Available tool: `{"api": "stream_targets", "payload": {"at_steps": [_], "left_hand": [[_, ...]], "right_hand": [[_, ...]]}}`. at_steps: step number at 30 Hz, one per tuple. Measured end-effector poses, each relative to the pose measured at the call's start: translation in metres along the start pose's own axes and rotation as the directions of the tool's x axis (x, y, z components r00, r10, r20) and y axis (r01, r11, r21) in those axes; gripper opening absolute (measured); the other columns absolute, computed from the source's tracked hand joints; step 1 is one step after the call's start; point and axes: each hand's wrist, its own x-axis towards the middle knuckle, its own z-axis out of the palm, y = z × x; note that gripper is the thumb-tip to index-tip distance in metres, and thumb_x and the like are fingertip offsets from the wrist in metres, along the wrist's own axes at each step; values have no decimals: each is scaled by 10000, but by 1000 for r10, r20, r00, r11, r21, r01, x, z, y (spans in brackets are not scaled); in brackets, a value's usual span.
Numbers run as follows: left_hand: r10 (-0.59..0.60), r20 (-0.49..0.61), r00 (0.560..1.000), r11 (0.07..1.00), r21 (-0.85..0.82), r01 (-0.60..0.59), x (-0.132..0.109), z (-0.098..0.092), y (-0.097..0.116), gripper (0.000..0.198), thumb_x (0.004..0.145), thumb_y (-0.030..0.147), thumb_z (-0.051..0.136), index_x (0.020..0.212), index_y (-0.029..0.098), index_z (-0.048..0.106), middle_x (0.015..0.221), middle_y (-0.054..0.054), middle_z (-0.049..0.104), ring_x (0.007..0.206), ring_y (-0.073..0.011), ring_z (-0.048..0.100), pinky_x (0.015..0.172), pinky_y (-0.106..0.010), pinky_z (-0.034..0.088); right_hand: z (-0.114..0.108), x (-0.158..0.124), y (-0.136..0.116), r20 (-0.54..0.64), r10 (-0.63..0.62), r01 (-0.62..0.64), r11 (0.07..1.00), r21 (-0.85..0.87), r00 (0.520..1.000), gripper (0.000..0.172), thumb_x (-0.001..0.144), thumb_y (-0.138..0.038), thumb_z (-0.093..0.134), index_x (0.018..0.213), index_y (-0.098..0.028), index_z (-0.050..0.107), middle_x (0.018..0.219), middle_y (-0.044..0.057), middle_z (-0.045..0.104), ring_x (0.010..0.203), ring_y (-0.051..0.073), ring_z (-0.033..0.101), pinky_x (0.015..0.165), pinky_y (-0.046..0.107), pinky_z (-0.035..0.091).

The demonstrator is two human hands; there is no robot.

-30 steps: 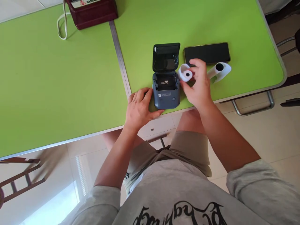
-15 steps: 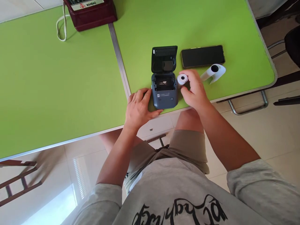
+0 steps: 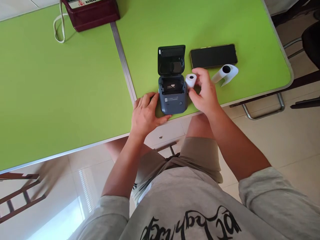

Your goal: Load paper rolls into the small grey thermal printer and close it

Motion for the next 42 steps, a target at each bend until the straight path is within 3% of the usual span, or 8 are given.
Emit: {"api": "stream_targets", "payload": {"at_steps": [7,12,16,19,23,28,34,42], "left_hand": [[-2,0,1000,1000,-6,2,0,0,-1,864,789,671,789,1463,181,563,1424,-184,629,1302,-379,618,1132,-497,442],[0,-5,1000,1000,-9,0,0,1,-1,838,788,641,800,1455,190,567,1425,-177,629,1310,-379,613,1145,-502,434],[-4,-18,1000,1000,-5,3,0,1,-1,846,783,658,800,1453,195,574,1423,-173,638,1305,-370,619,1138,-489,442],[-5,-8,1000,1000,-5,5,1,1,0,858,784,642,808,1459,170,569,1425,-185,631,1317,-376,612,1152,-497,435],[-2,-8,1000,1000,-11,2,0,1,0,836,790,626,804,1460,187,563,1428,-179,629,1323,-379,607,1164,-508,428],[-4,-5,1000,1000,-12,4,-1,1,0,843,789,627,801,1467,189,558,1435,-178,620,1324,-383,604,1159,-513,434],[-4,18,1000,1000,-11,4,-1,0,0,859,792,641,795,1480,189,551,1441,-176,617,1325,-387,598,1168,-521,426],[10,12,1000,1000,-1,-10,-1,-2,1,864,811,662,779,1487,175,552,1435,-178,629,1328,-370,605,1165,-489,431]], "right_hand": [[1,0,-5,77,21,-13,994,-107,997,647,832,-168,568,1459,-274,450,1432,143,579,1349,367,579,1132,628,506],[-1,-1,-4,70,-8,12,999,-49,998,652,880,-162,501,1509,-287,386,1445,111,604,1346,319,594,1162,589,494],[2,1,-7,46,-25,30,992,-124,999,612,839,-148,545,1435,-275,488,1421,132,574,1315,335,583,1123,586,517],[6,3,-5,-27,31,-36,981,-190,999,541,841,-165,591,1369,-277,550,1305,130,588,1198,327,619,1046,566,557],[6,2,2,-78,25,-35,990,-135,997,404,941,-302,598,1344,-287,566,1233,104,634,1135,308,650,1019,533,565],[-1,0,1,-89,-12,1,993,-115,996,436,1022,-536,488,1331,-249,601,1130,116,690,1076,301,679,1015,529,566],[-9,0,-8,8,-64,64,998,-25,998,438,1057,-441,391,1373,-247,623,1302,119,717,1217,287,685,1071,502,564],[-10,4,-14,-118,18,-15,1000,27,993,402,926,-483,635,1267,-270,614,1257,79,724,1158,296,705,990,538,605]]}}
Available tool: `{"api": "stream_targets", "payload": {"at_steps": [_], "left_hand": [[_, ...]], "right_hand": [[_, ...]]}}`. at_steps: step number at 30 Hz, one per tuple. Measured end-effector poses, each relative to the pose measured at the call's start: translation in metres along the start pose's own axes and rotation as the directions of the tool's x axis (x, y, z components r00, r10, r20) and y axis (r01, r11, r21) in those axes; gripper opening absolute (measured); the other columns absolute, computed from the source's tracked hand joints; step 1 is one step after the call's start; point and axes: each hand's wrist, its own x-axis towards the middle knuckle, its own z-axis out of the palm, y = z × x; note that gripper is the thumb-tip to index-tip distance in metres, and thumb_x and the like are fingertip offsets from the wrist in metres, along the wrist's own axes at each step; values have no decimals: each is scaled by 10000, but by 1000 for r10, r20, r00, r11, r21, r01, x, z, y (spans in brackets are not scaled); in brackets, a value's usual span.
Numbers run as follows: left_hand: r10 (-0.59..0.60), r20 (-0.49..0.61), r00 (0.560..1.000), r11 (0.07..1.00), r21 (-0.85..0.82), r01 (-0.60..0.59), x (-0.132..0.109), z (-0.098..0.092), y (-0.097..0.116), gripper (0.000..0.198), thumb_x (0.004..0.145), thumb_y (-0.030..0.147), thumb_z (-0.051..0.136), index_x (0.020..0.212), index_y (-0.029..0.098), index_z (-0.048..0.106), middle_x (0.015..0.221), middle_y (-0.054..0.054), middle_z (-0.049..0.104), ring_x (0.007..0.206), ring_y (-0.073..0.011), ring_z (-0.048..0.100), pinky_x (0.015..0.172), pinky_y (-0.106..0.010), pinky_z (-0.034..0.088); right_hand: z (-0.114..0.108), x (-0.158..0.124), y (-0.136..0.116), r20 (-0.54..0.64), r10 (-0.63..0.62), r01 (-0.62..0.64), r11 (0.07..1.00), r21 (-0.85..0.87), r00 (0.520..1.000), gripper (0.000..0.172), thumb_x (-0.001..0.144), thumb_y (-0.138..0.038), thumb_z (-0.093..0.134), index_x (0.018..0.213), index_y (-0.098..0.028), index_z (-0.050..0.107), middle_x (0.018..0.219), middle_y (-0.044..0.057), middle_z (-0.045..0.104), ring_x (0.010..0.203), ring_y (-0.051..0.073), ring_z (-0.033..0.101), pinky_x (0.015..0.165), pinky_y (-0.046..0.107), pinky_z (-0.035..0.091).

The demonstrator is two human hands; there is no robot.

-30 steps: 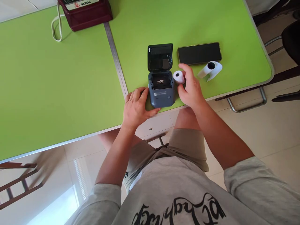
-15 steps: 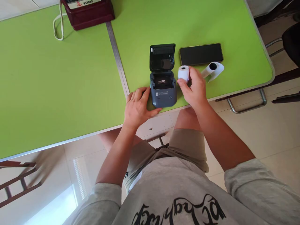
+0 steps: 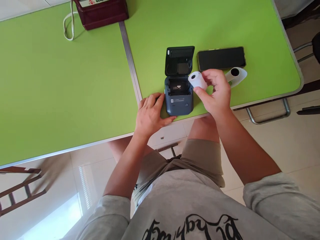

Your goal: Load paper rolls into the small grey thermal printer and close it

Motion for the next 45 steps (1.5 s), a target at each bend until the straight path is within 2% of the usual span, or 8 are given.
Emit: {"api": "stream_targets", "payload": {"at_steps": [5,9,17,27,32,38,41,45], "left_hand": [[4,-23,1000,1000,7,-4,-1,2,-2,903,796,690,788,1475,135,572,1412,-196,636,1304,-368,622,1155,-467,437],[7,-28,1000,1000,13,-7,-1,4,-3,908,792,694,789,1471,131,574,1412,-196,637,1294,-374,624,1140,-482,444],[12,-42,999,1000,10,-12,-1,6,-5,893,800,701,774,1471,148,570,1408,-190,637,1276,-371,630,1125,-487,457],[23,-54,998,999,35,-21,-1,5,-3,926,778,686,810,1467,112,579,1389,-198,651,1267,-370,640,1126,-474,458],[28,-46,999,999,24,-27,-2,6,-5,911,796,687,793,1475,123,568,1399,-193,643,1274,-373,633,1129,-487,452],[32,-57,998,999,23,-31,-1,7,-6,921,796,711,780,1472,122,571,1402,-197,641,1279,-375,631,1127,-491,451],[35,-65,997,999,28,-33,-1,7,-6,925,790,712,786,1459,106,585,1382,-202,651,1260,-372,642,1114,-481,463],[40,-66,997,999,24,-38,-1,7,-6,912,794,711,782,1460,121,582,1387,-196,650,1267,-369,639,1117,-477,462]], "right_hand": [[-6,24,-36,138,-21,37,993,-116,990,339,890,-374,710,1212,-327,616,1292,62,714,1204,303,676,1069,521,566],[1,40,-44,228,-64,101,983,-152,972,262,877,-355,733,1119,-330,633,1191,50,754,1107,327,699,1019,538,565],[16,40,-28,195,-118,113,993,37,974,224,880,-390,765,1030,-316,616,1150,22,775,1068,307,737,975,503,583],[15,37,-24,209,-120,110,992,60,971,126,932,-397,717,892,-302,645,936,26,776,909,286,729,897,506,594],[11,40,-28,192,-126,132,991,-20,973,187,840,-280,783,978,-314,663,1004,25,783,995,327,686,924,567,542],[18,49,-32,298,-62,101,988,-119,953,290,774,-165,774,996,-324,676,959,0,801,964,337,653,875,568,523],[21,48,-33,287,14,40,983,-181,958,253,806,-143,737,991,-307,681,968,19,808,979,352,668,892,595,518],[17,38,-32,218,-82,117,981,-152,973,176,919,-254,685,1084,-313,675,1016,38,801,1041,323,666,956,541,526]]}}
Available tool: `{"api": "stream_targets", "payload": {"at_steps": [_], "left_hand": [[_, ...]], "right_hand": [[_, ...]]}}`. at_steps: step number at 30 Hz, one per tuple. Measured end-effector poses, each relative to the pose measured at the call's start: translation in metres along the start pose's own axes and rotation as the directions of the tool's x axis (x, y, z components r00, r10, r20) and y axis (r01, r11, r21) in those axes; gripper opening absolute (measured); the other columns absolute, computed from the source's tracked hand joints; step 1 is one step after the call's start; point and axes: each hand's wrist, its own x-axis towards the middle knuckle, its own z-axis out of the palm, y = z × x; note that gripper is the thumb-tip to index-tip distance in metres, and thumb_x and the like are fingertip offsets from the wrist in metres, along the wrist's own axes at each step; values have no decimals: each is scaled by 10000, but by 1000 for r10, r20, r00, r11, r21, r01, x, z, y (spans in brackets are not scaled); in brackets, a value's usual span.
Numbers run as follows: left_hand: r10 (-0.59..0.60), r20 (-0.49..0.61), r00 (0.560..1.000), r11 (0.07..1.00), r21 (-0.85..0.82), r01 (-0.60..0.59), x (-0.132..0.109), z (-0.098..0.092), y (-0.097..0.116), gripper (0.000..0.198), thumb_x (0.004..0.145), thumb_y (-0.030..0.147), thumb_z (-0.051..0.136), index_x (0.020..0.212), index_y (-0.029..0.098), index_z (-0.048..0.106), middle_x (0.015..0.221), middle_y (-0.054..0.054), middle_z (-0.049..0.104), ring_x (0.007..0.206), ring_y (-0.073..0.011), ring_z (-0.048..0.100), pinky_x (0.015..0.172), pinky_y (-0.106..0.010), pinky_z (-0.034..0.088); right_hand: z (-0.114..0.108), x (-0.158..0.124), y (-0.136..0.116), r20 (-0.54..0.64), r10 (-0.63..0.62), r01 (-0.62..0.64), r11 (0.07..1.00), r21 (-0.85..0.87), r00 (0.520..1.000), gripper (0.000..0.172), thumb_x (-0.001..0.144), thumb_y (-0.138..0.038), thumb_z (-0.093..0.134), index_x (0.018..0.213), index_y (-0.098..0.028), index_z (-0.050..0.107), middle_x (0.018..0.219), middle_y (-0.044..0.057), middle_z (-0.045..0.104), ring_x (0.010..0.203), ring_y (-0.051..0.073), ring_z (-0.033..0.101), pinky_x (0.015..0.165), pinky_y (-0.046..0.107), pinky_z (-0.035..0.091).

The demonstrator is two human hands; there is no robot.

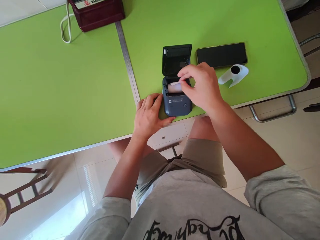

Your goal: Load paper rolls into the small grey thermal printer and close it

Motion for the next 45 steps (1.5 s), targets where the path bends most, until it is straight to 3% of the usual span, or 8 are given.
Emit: {"api": "stream_targets", "payload": {"at_steps": [9,12,16,23,28,35,40,45], "left_hand": [[-7,7,1000,1000,-20,7,-1,2,-2,959,834,810,657,1508,143,516,1419,-199,634,1293,-370,617,1134,-478,435],[-14,-9,1000,999,-36,14,-1,1,-1,978,845,802,657,1580,195,435,1421,-180,636,1290,-353,616,1112,-461,440],[45,7,999,999,-24,-45,-2,-3,1,754,882,677,721,1533,348,532,1446,-115,610,1302,-328,598,1108,-454,428],[83,30,996,996,-21,-82,-1,-5,0,618,926,664,674,1481,403,597,1437,-107,597,1293,-335,570,1109,-482,410],[106,33,994,994,-20,-105,-1,-5,-2,556,934,612,693,1442,395,626,1441,-117,589,1298,-335,573,1098,-483,415],[110,33,993,993,-38,-109,-2,-5,-3,502,936,571,709,1384,354,647,1427,-122,595,1310,-324,581,1122,-485,415],[114,8,993,993,-41,-114,-1,-3,-3,505,930,584,711,1369,339,656,1416,-135,598,1294,-322,597,1122,-486,424],[107,20,994,993,-46,-106,-1,-2,-4,505,930,579,710,1371,345,642,1422,-128,595,1296,-324,593,1125,-495,425]], "right_hand": [[-13,-29,-31,-155,-144,146,989,-1,977,230,866,-110,594,990,-293,653,920,-14,772,942,250,675,957,484,513],[-5,-38,-31,-159,-160,175,981,85,974,189,838,-123,590,908,-290,645,855,-10,752,862,246,667,904,475,524],[7,-49,-21,-180,-125,174,941,290,976,125,850,-238,616,951,-306,643,903,22,742,884,259,676,838,455,556],[22,-42,11,-291,159,11,861,508,943,438,946,-649,525,1290,-378,530,1402,45,610,1258,288,624,963,479,551],[25,-17,28,-158,164,-21,754,656,974,661,896,-727,588,1429,-396,379,1624,38,454,1570,256,387,1239,470,406],[30,-13,42,-138,257,-84,697,712,957,900,760,-907,544,1493,-409,387,1390,79,627,1336,336,602,1130,573,486],[35,-7,45,-123,207,-85,773,629,971,909,774,-933,488,1515,-419,375,1505,73,529,1509,331,466,1168,554,466],[47,-9,48,-198,214,-8,698,716,956,817,841,-876,437,1502,-411,319,1127,57,664,1210,311,673,1108,550,497]]}}
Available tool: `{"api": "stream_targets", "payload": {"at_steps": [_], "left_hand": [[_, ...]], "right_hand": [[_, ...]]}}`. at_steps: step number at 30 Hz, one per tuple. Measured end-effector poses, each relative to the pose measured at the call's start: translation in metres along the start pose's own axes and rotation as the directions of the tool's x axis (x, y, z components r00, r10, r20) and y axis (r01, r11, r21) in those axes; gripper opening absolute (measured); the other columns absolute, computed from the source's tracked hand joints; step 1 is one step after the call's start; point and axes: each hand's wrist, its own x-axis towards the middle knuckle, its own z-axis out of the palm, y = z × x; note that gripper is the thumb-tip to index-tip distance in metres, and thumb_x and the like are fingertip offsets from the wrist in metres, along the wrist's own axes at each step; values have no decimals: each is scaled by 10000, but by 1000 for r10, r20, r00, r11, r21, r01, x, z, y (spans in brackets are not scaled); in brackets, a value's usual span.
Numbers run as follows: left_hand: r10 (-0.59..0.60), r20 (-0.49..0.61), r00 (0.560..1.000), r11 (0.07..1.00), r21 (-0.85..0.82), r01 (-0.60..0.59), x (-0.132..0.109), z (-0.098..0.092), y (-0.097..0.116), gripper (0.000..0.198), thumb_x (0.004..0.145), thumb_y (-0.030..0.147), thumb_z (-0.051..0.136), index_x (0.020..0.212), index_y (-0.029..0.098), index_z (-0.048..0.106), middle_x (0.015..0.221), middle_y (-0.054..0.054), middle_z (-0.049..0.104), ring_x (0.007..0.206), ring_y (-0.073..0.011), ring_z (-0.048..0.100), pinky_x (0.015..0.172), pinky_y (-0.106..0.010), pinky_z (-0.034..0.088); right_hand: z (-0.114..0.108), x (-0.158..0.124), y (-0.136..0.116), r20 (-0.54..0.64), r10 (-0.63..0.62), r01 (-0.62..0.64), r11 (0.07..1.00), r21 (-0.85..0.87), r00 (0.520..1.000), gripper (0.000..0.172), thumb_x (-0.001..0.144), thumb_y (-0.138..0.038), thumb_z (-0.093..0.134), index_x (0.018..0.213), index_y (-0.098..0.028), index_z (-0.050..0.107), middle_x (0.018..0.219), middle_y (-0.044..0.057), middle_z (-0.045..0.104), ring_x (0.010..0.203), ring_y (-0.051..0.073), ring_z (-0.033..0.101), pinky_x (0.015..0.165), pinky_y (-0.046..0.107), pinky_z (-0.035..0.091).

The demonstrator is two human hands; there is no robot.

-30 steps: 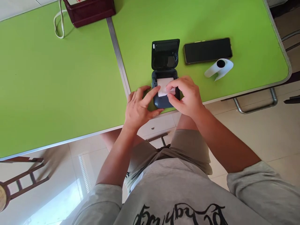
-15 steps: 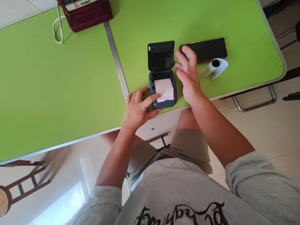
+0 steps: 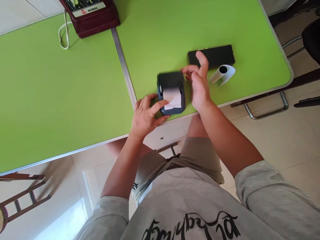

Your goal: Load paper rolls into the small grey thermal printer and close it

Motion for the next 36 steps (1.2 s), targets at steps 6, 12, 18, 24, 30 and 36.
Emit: {"api": "stream_targets", "payload": {"at_steps": [6,12,18,24,30,36], "left_hand": [[27,-29,999,1000,10,-27,-1,2,-1,508,924,525,731,1375,316,626,1411,-132,604,1293,-307,605,1112,-472,436],[-88,-36,996,993,-87,84,1,-2,3,680,826,509,782,1406,253,536,1313,-116,653,1204,-302,636,1018,-443,508],[-149,-4,989,945,-297,141,8,-13,-21,401,926,617,619,787,267,482,844,-28,579,735,-172,541,663,-377,496],[-249,-117,962,901,-394,185,44,-24,-107,748,784,843,649,599,229,264,640,15,320,613,-80,285,519,-314,279],[-571,82,817,426,-821,381,102,-48,-198,463,957,483,428,734,248,97,707,12,161,590,-50,194,520,-256,276],[-538,73,840,287,-921,264,138,-42,-206,278,989,237,190,764,274,31,738,-5,87,585,-130,94,426,-290,253]], "right_hand": [[1,-7,-7,-37,-28,26,998,-65,999,602,867,-793,586,1266,-349,512,1095,49,669,1094,264,682,1008,493,551],[1,-8,-21,171,-56,93,971,-219,984,551,864,-728,658,1236,-328,599,1286,68,677,1202,272,654,1101,493,524],[2,-6,-26,151,16,32,949,-313,988,435,880,-677,653,1140,-330,614,1225,47,682,1125,272,657,1047,480,553],[5,-3,-29,105,2,35,937,-348,994,413,910,-705,560,1079,-327,569,1168,41,681,1081,269,638,960,461,547],[5,-4,-35,87,-9,43,920,-389,996,433,931,-741,512,1056,-328,543,1125,27,684,1017,190,585,902,354,522],[4,-6,-37,79,-49,73,939,-336,996,218,926,-491,592,1039,-306,576,1078,35,678,985,192,610,852,346,507]]}}
